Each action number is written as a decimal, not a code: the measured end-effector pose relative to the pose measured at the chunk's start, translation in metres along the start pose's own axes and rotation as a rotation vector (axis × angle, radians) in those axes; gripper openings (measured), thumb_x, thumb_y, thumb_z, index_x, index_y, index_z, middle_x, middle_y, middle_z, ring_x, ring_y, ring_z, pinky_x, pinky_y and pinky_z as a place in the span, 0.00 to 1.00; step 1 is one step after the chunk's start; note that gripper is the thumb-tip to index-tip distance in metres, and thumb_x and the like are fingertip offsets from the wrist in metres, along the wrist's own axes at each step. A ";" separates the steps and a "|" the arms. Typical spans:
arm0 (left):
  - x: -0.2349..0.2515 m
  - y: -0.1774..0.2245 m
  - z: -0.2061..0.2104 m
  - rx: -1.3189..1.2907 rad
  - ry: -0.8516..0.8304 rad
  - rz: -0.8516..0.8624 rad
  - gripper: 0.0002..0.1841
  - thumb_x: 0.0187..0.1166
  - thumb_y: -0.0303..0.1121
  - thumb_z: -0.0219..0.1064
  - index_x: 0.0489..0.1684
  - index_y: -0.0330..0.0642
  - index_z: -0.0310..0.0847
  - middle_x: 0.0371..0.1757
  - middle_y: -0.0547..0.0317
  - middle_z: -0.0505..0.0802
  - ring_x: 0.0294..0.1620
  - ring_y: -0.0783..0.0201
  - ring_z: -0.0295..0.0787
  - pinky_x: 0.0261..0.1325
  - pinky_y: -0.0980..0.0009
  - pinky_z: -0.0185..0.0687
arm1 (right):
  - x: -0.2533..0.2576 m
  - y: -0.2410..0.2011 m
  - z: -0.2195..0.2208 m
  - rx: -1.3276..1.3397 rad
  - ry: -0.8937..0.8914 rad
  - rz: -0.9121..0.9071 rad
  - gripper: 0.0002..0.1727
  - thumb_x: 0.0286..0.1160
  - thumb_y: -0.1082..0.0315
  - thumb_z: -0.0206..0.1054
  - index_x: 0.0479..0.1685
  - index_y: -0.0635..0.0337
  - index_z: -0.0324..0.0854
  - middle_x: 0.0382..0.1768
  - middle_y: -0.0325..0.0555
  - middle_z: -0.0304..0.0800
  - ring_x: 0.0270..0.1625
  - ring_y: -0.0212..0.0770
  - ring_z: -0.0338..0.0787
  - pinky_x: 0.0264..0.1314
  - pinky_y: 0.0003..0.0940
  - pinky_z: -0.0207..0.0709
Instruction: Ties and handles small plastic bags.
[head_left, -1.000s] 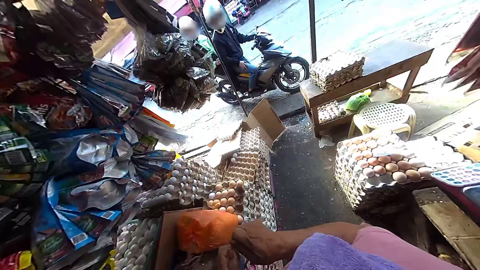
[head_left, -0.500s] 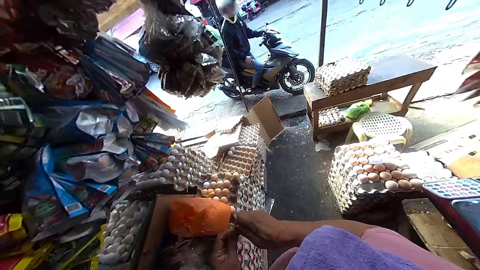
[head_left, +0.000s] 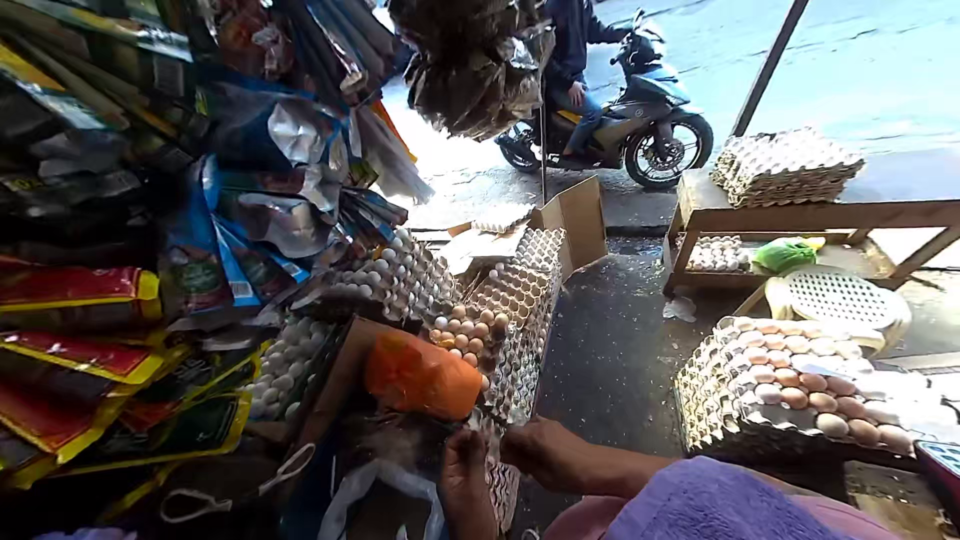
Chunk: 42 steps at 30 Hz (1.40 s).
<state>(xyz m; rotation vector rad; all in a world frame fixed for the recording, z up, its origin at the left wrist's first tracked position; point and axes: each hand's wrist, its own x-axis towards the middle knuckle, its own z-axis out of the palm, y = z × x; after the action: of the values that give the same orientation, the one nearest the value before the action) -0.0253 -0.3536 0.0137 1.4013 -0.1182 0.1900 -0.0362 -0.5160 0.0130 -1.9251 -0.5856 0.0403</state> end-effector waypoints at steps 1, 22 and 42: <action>0.000 0.000 -0.002 -0.007 -0.030 -0.013 0.08 0.82 0.22 0.59 0.43 0.47 0.82 0.36 0.75 0.92 0.40 0.79 0.89 0.50 0.79 0.86 | 0.001 0.000 -0.002 0.019 -0.035 0.024 0.14 0.87 0.69 0.58 0.51 0.72 0.85 0.34 0.61 0.91 0.40 0.58 0.93 0.54 0.61 0.82; -0.002 0.010 0.005 -0.117 -0.129 -0.145 0.16 0.89 0.26 0.50 0.46 0.49 0.88 0.42 0.72 0.97 0.45 0.75 0.93 0.56 0.73 0.89 | 0.004 0.002 -0.010 0.183 -0.032 0.073 0.17 0.90 0.66 0.57 0.57 0.75 0.83 0.39 0.66 0.91 0.42 0.59 0.92 0.54 0.58 0.82; -0.009 0.005 0.010 0.153 -0.188 0.023 0.09 0.77 0.19 0.64 0.43 0.46 0.80 0.35 0.74 0.93 0.36 0.78 0.91 0.45 0.76 0.91 | -0.004 0.005 -0.027 0.012 0.253 -0.358 0.18 0.79 0.70 0.71 0.66 0.65 0.85 0.64 0.62 0.87 0.66 0.55 0.88 0.69 0.51 0.82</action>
<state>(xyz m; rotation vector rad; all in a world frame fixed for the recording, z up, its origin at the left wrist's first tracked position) -0.0344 -0.3627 0.0186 1.5693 -0.2804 0.0866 -0.0301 -0.5423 0.0197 -1.7534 -0.7454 -0.4211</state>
